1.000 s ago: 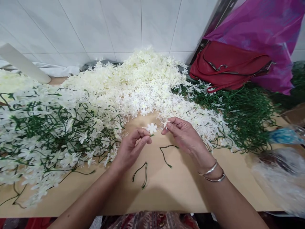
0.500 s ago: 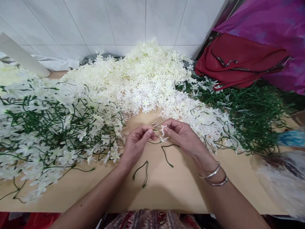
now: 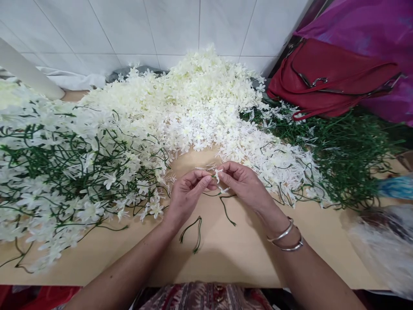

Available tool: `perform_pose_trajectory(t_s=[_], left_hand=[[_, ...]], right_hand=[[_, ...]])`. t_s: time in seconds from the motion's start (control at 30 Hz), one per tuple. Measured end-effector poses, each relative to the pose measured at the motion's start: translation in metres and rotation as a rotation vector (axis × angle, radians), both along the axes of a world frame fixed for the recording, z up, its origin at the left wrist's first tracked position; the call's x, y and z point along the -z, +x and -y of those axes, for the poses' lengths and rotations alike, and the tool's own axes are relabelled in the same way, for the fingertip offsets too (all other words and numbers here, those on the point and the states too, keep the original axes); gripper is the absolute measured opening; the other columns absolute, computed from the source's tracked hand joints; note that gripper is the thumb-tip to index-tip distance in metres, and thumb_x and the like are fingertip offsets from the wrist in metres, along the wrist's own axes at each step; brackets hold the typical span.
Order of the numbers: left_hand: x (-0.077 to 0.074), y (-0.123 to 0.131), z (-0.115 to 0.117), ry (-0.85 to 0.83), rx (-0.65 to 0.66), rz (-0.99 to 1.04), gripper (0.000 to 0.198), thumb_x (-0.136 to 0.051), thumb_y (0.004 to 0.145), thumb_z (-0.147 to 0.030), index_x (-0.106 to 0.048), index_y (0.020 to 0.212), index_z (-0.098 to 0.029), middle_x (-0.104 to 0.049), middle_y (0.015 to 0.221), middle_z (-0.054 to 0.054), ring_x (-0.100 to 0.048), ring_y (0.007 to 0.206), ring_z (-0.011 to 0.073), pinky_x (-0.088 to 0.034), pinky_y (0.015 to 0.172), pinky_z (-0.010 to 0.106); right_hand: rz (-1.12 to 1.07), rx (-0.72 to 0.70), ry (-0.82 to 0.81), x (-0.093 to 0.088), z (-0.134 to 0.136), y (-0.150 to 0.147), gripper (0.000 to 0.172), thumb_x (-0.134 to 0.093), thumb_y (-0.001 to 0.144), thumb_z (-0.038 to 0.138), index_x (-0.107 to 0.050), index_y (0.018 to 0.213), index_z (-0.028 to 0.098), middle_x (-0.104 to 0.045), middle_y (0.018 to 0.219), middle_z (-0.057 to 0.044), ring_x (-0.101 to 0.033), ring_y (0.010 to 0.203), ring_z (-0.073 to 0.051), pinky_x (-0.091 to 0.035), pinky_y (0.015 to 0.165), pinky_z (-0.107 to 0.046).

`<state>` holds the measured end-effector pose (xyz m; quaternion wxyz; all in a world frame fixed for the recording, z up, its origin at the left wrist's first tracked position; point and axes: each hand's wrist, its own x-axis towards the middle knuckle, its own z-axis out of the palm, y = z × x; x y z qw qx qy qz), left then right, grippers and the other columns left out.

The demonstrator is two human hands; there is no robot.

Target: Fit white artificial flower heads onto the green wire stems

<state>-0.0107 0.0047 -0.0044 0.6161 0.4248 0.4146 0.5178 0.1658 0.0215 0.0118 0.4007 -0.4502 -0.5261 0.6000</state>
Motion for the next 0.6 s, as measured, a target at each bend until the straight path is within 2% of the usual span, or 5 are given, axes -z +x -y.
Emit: perform_pose_trajectory(t_s=[0.07,0.27,0.43,0.6], left_hand=[[0.001,0.002,0.001,-0.002,-0.02,0.005,0.025,-0.082,0.085,-0.04,-0.075,0.09,-0.016,-0.078,0.079,0.002,-0.075,0.074,0.0155,-0.061,0.077,0.027],[0.002,0.003,0.003,0.031,-0.016,-0.03,0.026,-0.078,0.089,-0.041,-0.073,0.091,-0.015,-0.078,0.077,0.002,-0.076,0.072,0.0165,-0.063,0.077,0.029],[0.004,0.002,0.003,0.046,-0.016,-0.088,0.024,-0.074,0.092,-0.04,-0.071,0.091,-0.016,-0.078,0.08,0.003,-0.077,0.075,0.0164,-0.063,0.078,0.027],[0.009,0.001,0.005,0.044,-0.011,-0.134,0.021,-0.072,0.095,-0.037,-0.071,0.095,-0.016,-0.078,0.08,0.003,-0.077,0.077,0.0165,-0.062,0.079,0.026]], right_hand=[[-0.002,0.006,-0.008,0.002,0.001,-0.001,0.033,-0.075,0.088,0.053,-0.065,0.091,0.021,-0.061,0.072,0.002,-0.043,0.057,-0.011,-0.031,0.053,-0.027],[0.05,-0.004,0.039,0.005,0.002,-0.006,0.031,-0.07,0.092,0.05,-0.061,0.092,0.02,-0.062,0.077,0.0,-0.054,0.068,-0.014,-0.041,0.062,-0.028],[0.117,0.015,0.057,0.007,0.005,-0.009,0.027,-0.065,0.095,0.046,-0.059,0.091,0.021,-0.06,0.075,0.001,-0.053,0.067,-0.014,-0.042,0.06,-0.028],[0.159,0.047,0.086,0.007,0.008,-0.013,0.022,-0.062,0.097,0.042,-0.059,0.09,0.021,-0.062,0.076,0.0,-0.058,0.069,-0.015,-0.046,0.062,-0.028]])
